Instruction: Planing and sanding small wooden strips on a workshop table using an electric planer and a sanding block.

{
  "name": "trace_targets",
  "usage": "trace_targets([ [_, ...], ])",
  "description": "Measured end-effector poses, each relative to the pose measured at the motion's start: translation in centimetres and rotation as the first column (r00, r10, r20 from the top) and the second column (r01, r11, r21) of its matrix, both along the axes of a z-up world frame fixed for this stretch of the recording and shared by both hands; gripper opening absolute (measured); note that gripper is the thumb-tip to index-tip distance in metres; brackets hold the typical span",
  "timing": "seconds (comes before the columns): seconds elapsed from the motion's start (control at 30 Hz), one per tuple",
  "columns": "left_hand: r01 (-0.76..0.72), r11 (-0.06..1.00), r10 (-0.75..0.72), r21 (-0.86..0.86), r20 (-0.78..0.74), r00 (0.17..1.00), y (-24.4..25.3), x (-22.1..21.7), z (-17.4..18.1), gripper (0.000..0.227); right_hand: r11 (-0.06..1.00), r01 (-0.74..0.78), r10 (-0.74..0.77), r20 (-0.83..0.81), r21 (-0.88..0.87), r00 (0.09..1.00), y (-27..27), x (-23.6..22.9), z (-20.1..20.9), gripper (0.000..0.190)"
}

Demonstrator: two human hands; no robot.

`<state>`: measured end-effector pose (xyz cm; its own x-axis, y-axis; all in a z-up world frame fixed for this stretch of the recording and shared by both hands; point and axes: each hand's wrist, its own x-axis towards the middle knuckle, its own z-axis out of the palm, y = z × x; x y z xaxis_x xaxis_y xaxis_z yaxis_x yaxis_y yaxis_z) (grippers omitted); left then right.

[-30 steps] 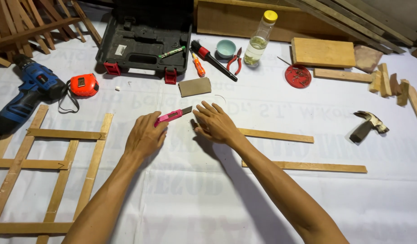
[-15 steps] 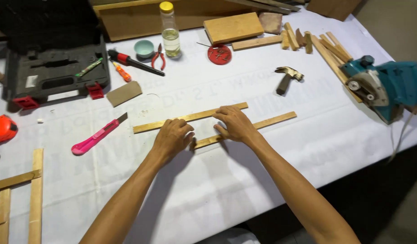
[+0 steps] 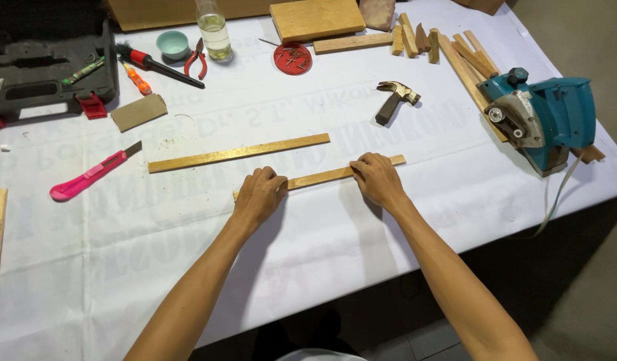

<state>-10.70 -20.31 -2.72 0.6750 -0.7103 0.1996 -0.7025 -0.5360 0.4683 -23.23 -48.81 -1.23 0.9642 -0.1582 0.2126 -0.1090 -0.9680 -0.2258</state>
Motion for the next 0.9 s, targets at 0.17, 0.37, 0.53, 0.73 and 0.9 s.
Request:
trace_targets([
  [0.17, -0.073, 0.997, 0.072, -0.023, -0.023, 0.997, 1.0, -2.3, 1.6, 0.014, 0.986, -0.158, 0.164, 0.115, -0.06, 0.98, 0.2, -1.2, 1.5, 0.023],
  [0.37, -0.102, 0.994, 0.101, -0.028, -0.007, 0.995, 3.0, -3.9, 1.1, 0.015, 0.962, -0.271, 0.269, 0.07, 0.034, 0.961, 0.6, -2.3, 0.5, 0.024],
  [0.53, -0.158, 0.987, 0.157, -0.031, -0.051, 0.986, 2.7, -4.1, 0.1, 0.015, 0.964, -0.233, 0.225, 0.071, 0.13, 0.972, 0.9, -2.6, 0.3, 0.024],
  [0.73, -0.144, 0.99, 0.144, -0.003, 0.008, 0.99, 3.2, -5.0, 1.8, 0.03, 0.974, -0.194, 0.194, 0.004, 0.118, 0.981, 0.7, -2.7, 0.8, 0.032],
  [0.9, -0.064, 0.993, 0.061, 0.098, 0.04, 0.997, 2.4, -5.1, 3.6, 0.042, 0.979, -0.206, 0.205, 0.084, -0.004, 0.975, -1.6, -3.0, 2.8, 0.042],
])
